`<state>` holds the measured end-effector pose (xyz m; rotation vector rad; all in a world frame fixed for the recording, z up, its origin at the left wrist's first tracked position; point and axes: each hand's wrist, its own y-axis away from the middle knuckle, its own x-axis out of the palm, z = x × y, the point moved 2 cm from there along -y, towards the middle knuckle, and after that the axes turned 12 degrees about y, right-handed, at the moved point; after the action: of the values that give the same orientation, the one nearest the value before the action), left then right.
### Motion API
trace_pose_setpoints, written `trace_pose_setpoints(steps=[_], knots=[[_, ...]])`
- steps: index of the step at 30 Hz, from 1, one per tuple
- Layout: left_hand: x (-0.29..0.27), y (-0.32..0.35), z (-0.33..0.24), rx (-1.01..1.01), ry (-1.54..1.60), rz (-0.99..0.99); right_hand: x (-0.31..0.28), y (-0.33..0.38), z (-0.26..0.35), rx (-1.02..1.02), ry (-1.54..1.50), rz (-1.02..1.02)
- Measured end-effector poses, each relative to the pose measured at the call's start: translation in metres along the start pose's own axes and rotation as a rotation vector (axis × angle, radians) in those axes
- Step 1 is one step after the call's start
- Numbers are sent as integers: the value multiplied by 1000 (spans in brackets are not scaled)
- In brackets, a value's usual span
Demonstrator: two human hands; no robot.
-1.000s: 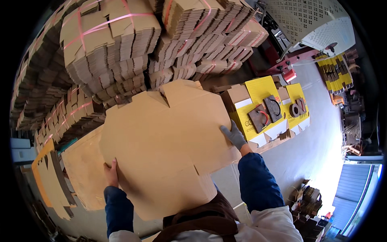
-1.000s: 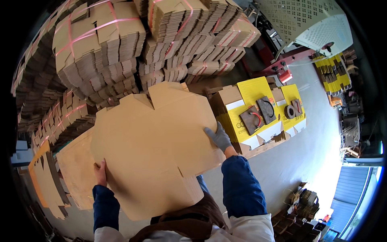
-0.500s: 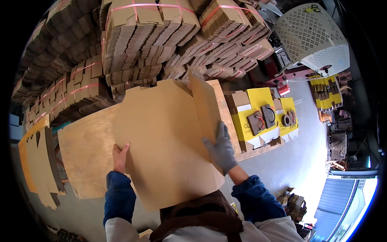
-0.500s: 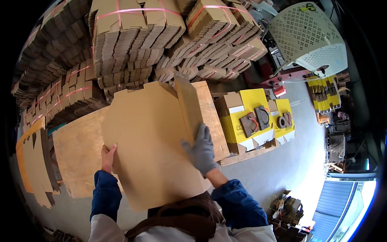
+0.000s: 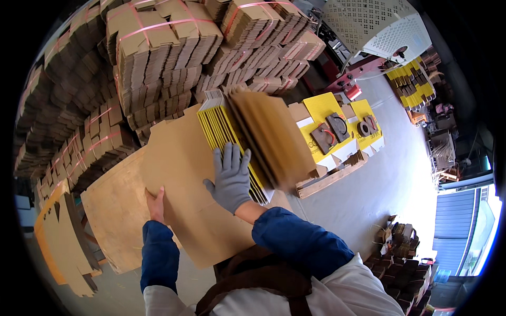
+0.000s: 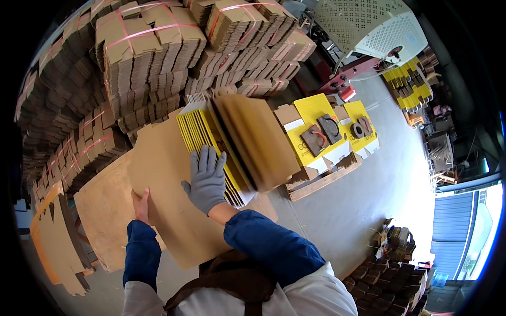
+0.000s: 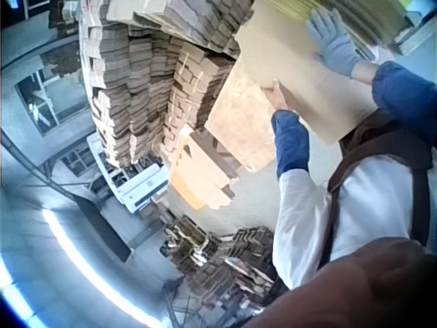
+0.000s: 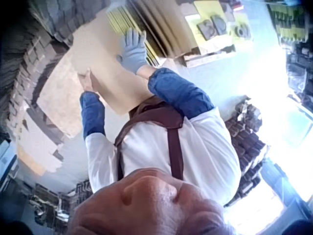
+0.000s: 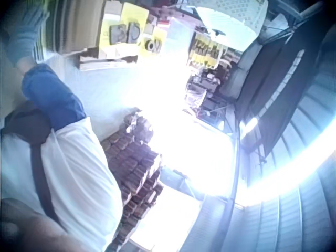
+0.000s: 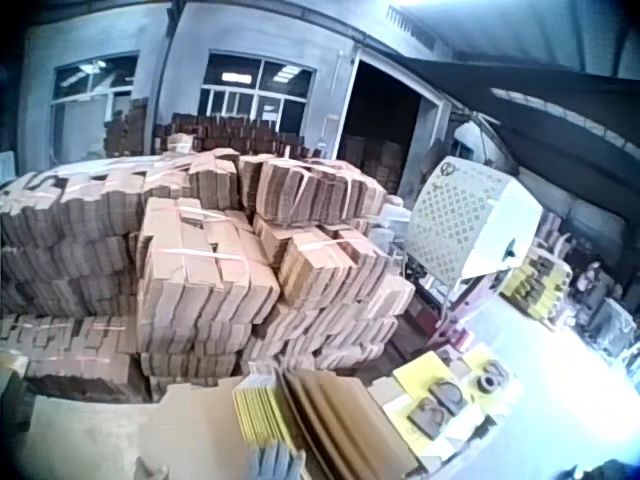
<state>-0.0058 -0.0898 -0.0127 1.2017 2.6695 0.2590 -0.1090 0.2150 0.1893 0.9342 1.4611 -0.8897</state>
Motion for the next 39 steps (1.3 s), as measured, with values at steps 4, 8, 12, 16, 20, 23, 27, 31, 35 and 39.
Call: trace_pose_setpoints(steps=[4,8,12,16,20,23,27,31,35,39], knots=[[18,10,2,-46,-100,-56,-10,1,-47,-100,-27,-84],[10,8,11,-40,-105,-71,1,-13,-142,-82,-78,-159],[-29,-11,15,36,-112,-93,45,-29,-249,6,-139,-10],[13,3,-24,91,-789,-169,164,-7,-353,279,-328,81],[129,25,-81,531,-1161,42,241,22,-402,512,-1057,202],[344,79,-133,587,-1147,545,270,50,-417,559,-1315,618],[524,135,-168,746,-1114,1160,271,59,-398,711,-1748,521],[580,143,-145,783,-1115,1378,287,53,-409,688,-1806,637],[572,130,-115,681,-1243,1425,284,46,-419,590,-1843,662],[576,130,-121,711,-1257,1429,299,45,-423,610,-2080,765]])
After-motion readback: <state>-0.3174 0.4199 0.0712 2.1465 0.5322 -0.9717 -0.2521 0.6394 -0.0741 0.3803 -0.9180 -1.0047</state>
